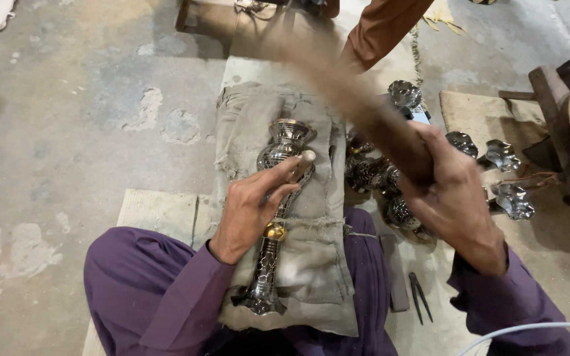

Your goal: The person sits on the floor with an engraved metal vase resting on a cloth cushion and holds a punch against the vase surface. The person repeatedly strikes the punch with a wooden mallet, repositioning the punch along the vase's patterned body to work the metal decoration.

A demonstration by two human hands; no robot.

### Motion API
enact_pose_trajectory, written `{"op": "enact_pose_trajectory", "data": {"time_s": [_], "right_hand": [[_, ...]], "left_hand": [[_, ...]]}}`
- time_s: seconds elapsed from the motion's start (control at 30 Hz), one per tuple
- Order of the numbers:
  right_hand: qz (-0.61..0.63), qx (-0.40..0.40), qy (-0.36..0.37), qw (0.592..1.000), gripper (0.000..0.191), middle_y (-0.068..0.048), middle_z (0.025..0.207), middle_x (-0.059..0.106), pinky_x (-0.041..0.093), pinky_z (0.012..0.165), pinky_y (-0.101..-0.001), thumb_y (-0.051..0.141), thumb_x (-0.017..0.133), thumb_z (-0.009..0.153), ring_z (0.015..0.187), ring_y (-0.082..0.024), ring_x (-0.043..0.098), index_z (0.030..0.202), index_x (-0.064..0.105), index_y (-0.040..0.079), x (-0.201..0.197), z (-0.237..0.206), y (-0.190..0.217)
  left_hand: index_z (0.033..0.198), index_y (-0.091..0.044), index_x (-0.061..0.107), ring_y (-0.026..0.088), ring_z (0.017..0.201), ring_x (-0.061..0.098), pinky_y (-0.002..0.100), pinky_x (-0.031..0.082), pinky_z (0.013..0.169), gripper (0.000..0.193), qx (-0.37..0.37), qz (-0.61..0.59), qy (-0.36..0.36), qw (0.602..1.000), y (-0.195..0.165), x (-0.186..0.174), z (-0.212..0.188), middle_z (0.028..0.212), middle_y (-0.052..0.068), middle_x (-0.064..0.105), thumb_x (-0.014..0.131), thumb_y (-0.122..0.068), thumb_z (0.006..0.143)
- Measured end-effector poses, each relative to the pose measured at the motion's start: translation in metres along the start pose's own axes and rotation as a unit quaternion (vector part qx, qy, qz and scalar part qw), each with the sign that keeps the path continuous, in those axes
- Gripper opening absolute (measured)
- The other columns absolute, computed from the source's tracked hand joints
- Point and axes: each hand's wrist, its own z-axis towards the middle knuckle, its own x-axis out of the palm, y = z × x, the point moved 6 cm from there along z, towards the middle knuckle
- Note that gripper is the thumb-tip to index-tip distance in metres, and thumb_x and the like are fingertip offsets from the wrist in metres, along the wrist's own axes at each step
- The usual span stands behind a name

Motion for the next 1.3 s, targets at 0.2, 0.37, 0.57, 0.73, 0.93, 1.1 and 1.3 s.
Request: {"op": "enact_pose_trajectory", "data": {"time_s": [0.2,0.37,0.57,0.73,0.93,1.1,1.3], "right_hand": [[-0.105,-0.005,-0.004,0.994,0.060,-0.011,0.103,0.076,0.062,0.070,-0.0403,-0.004,0.067,0.087,0.077,-0.024,0.074,0.141,0.055,0.018,0.001,0.000,0.004],[-0.050,0.028,0.062,0.996,0.065,-0.011,0.102,0.077,0.063,0.070,-0.0411,-0.004,0.066,0.080,0.076,-0.025,0.075,0.140,0.055,0.018,0.005,0.003,0.005],[-0.059,0.027,0.025,0.998,0.062,-0.012,0.105,0.074,0.062,0.074,-0.0385,-0.002,0.067,0.080,0.077,-0.025,0.074,0.140,0.056,0.013,0.007,0.003,0.008],[-0.146,0.036,0.014,0.989,0.057,-0.005,0.106,0.079,0.060,0.072,-0.0404,0.001,0.068,0.085,0.074,-0.023,0.075,0.138,0.061,0.020,0.006,0.000,0.001],[-0.185,-0.005,0.052,0.981,0.061,-0.009,0.099,0.079,0.060,0.064,-0.0409,-0.001,0.069,0.077,0.066,-0.025,0.073,0.135,0.060,0.016,0.018,0.003,0.003],[0.065,0.030,0.031,0.997,0.054,-0.012,0.089,0.075,0.060,0.059,-0.0326,-0.004,0.058,0.084,0.065,-0.022,0.071,0.136,0.058,0.014,0.017,0.004,-0.002],[0.000,0.024,-0.002,1.000,0.049,-0.009,0.089,0.075,0.059,0.057,-0.0368,0.000,0.062,0.085,0.060,-0.022,0.070,0.132,0.057,0.014,0.014,0.001,0.003]], "left_hand": [[0.141,-0.014,0.061,0.022,0.097,0.079,0.036,0.063,0.081,0.050,0.012,-0.020,0.003,1.000,0.002,0.001,-0.001,0.113,0.014,0.076,0.073,-0.003,0.093],[0.141,-0.017,0.062,0.020,0.088,0.079,0.035,0.064,0.076,0.049,-0.004,0.007,0.022,1.000,0.008,0.004,0.001,0.107,0.010,0.079,0.074,-0.009,0.094],[0.139,-0.015,0.064,0.022,0.089,0.078,0.036,0.062,0.077,0.049,0.000,-0.004,0.001,1.000,0.005,0.000,-0.002,0.103,0.013,0.077,0.075,-0.008,0.091],[0.137,-0.016,0.065,0.021,0.086,0.078,0.035,0.062,0.075,0.050,-0.008,0.014,0.011,1.000,0.005,0.001,0.001,0.100,0.012,0.077,0.078,-0.008,0.090],[0.140,-0.018,0.063,0.019,0.088,0.078,0.034,0.062,0.076,0.051,0.013,0.013,0.007,1.000,0.005,0.001,0.000,0.104,0.011,0.078,0.077,-0.009,0.092],[0.141,-0.019,0.062,0.018,0.081,0.076,0.035,0.062,0.072,0.053,-0.002,0.013,0.015,1.000,0.008,0.002,0.001,0.098,0.010,0.078,0.077,-0.011,0.091],[0.143,-0.020,0.061,0.019,0.079,0.075,0.036,0.061,0.072,0.054,0.000,0.010,0.030,1.000,0.006,0.001,0.002,0.096,0.010,0.077,0.076,-0.010,0.091]]}}
